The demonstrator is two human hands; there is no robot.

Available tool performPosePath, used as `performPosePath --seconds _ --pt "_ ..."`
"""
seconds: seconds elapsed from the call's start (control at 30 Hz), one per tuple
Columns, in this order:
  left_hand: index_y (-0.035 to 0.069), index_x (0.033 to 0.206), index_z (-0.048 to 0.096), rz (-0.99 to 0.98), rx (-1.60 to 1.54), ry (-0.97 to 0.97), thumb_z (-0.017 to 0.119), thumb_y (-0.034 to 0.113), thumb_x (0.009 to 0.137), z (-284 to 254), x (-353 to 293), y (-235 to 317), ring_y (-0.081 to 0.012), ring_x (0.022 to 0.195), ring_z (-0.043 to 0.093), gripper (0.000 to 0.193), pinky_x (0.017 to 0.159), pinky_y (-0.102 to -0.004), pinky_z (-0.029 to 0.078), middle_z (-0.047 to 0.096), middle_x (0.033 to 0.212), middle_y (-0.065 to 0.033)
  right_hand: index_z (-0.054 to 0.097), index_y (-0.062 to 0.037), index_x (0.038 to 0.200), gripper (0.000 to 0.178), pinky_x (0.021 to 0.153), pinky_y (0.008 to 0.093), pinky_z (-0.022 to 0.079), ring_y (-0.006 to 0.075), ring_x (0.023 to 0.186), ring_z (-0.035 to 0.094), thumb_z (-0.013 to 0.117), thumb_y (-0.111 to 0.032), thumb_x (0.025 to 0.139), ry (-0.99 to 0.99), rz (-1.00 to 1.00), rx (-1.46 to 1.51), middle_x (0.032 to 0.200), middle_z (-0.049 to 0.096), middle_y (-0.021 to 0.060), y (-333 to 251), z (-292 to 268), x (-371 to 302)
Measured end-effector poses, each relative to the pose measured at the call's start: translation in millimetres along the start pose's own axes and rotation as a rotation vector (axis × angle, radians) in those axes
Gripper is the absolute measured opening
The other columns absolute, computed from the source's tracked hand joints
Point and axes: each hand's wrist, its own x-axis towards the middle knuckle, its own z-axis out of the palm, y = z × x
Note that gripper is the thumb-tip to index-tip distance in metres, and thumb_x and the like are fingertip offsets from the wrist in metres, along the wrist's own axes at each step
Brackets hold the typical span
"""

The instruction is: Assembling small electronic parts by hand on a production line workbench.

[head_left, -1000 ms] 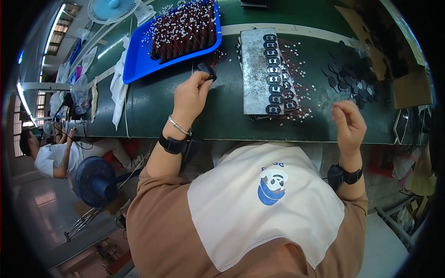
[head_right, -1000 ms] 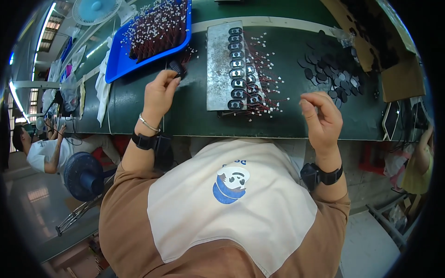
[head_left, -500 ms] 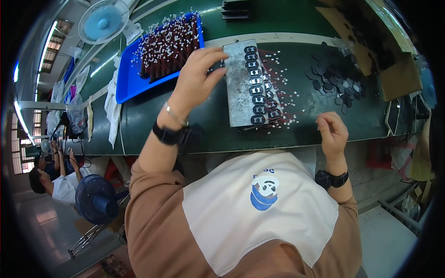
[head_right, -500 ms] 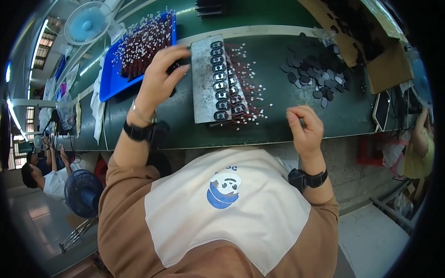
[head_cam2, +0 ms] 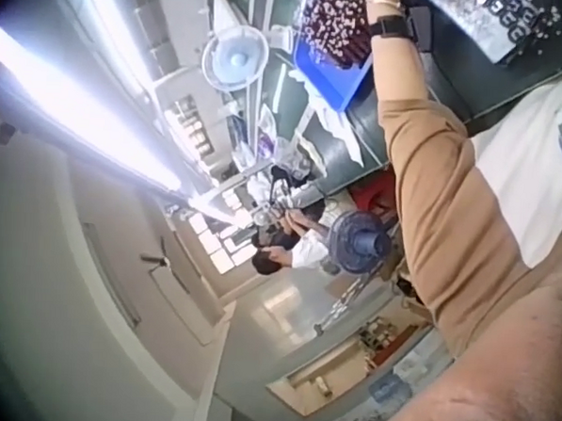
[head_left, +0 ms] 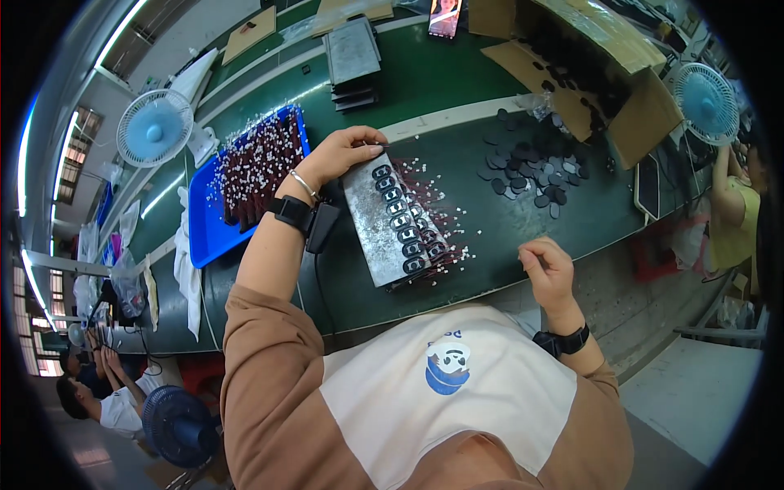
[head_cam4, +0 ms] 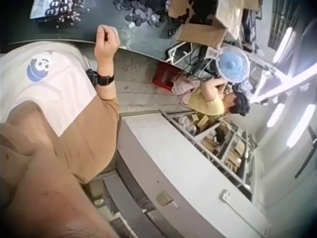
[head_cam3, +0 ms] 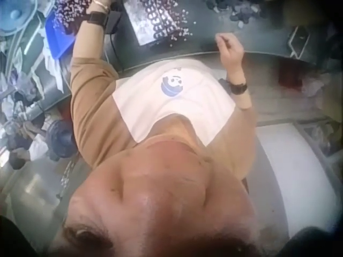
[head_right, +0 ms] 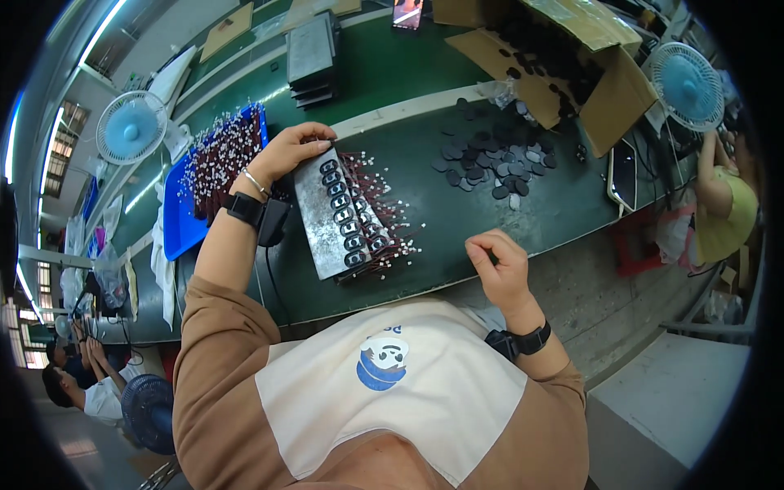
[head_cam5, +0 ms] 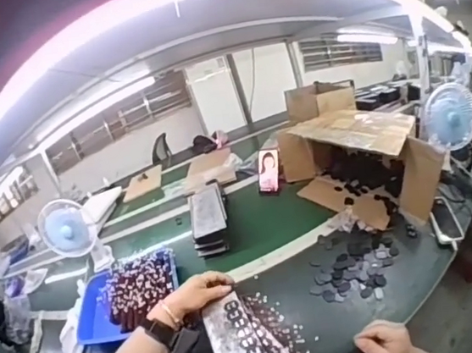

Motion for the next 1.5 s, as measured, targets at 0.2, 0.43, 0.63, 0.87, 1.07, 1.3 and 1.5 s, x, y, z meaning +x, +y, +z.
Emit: performPosePath --seconds 0.2,0.43,0.63,0.87,1.07,1.3,1.5 --pt "0.003 0.108 0.061 0.079 0.001 0.084 0.061 0.014 0.086 1 5 -3 -0.0085 0.086 0.054 0.024 0.081 -0.0231 0.044 0.060 0.092 0.0002 0.062 0.0013 0.082 0.004 0.057 0.0241 0.042 0.0160 0.064 0.055 0.063 -0.002 0.080 -0.011 -0.010 -0.002 0.075 0.059 0.0079 -7 6 5" --pt "0.002 0.103 0.060 0.056 -0.103 0.124 0.059 0.008 0.087 4 6 0 -0.0095 0.083 0.056 0.018 0.076 -0.0225 0.045 0.061 0.090 -0.0015 0.062 0.0011 0.082 0.004 0.056 0.0242 0.042 0.0158 0.064 0.055 0.063 -0.002 0.080 -0.040 -0.032 0.012 0.075 0.060 0.0079 -5 12 4" --pt "-0.001 0.099 0.054 0.137 -0.220 0.150 0.056 0.006 0.088 -2 14 -2 -0.0120 0.085 0.059 0.014 0.077 -0.0229 0.046 0.062 0.090 -0.0065 0.062 0.0012 0.082 0.003 0.056 0.0241 0.043 0.0157 0.063 0.055 0.063 -0.001 0.079 -0.046 -0.046 0.023 0.075 0.060 0.0079 -9 10 2" --pt "-0.001 0.099 0.055 0.244 -0.538 0.259 0.055 0.003 0.087 33 -57 74 -0.0134 0.074 0.062 0.013 0.067 -0.0239 0.051 0.064 0.088 -0.0105 0.062 0.0019 0.084 0.007 0.057 0.0241 0.043 0.0156 0.063 0.055 0.064 -0.001 0.079 -0.028 -0.029 0.011 0.077 0.060 0.0086 -13 -2 0" --pt "-0.002 0.101 0.057 -0.132 -0.781 -0.126 0.055 0.005 0.088 118 -107 111 -0.0107 0.062 0.061 0.015 0.055 -0.0221 0.051 0.064 0.079 -0.0082 0.063 -0.0055 0.095 0.034 0.068 0.0308 0.045 0.0221 0.078 0.056 0.078 -0.014 0.066 0.050 -0.463 0.112 0.090 0.058 0.0080 -60 21 35" --pt "-0.004 0.104 0.058 -0.288 -0.927 -0.217 0.053 0.006 0.090 143 -113 94 -0.0088 0.060 0.059 0.018 0.052 -0.0209 0.049 0.062 0.076 -0.0056 0.063 -0.0060 0.090 0.033 0.061 0.0318 0.041 0.0220 0.070 0.056 0.078 -0.009 0.061 -0.291 -0.612 -0.124 0.082 0.059 0.0062 -51 22 31" --pt "-0.005 0.105 0.057 -0.267 -0.878 -0.246 0.051 0.005 0.090 153 -114 95 -0.0078 0.060 0.058 0.018 0.051 -0.0198 0.049 0.060 0.077 -0.0057 0.064 -0.0055 0.084 0.025 0.056 0.0317 0.038 0.0205 0.063 0.055 0.076 -0.005 0.061 -0.316 -0.643 -0.142 0.076 0.059 0.0049 -50 17 24"
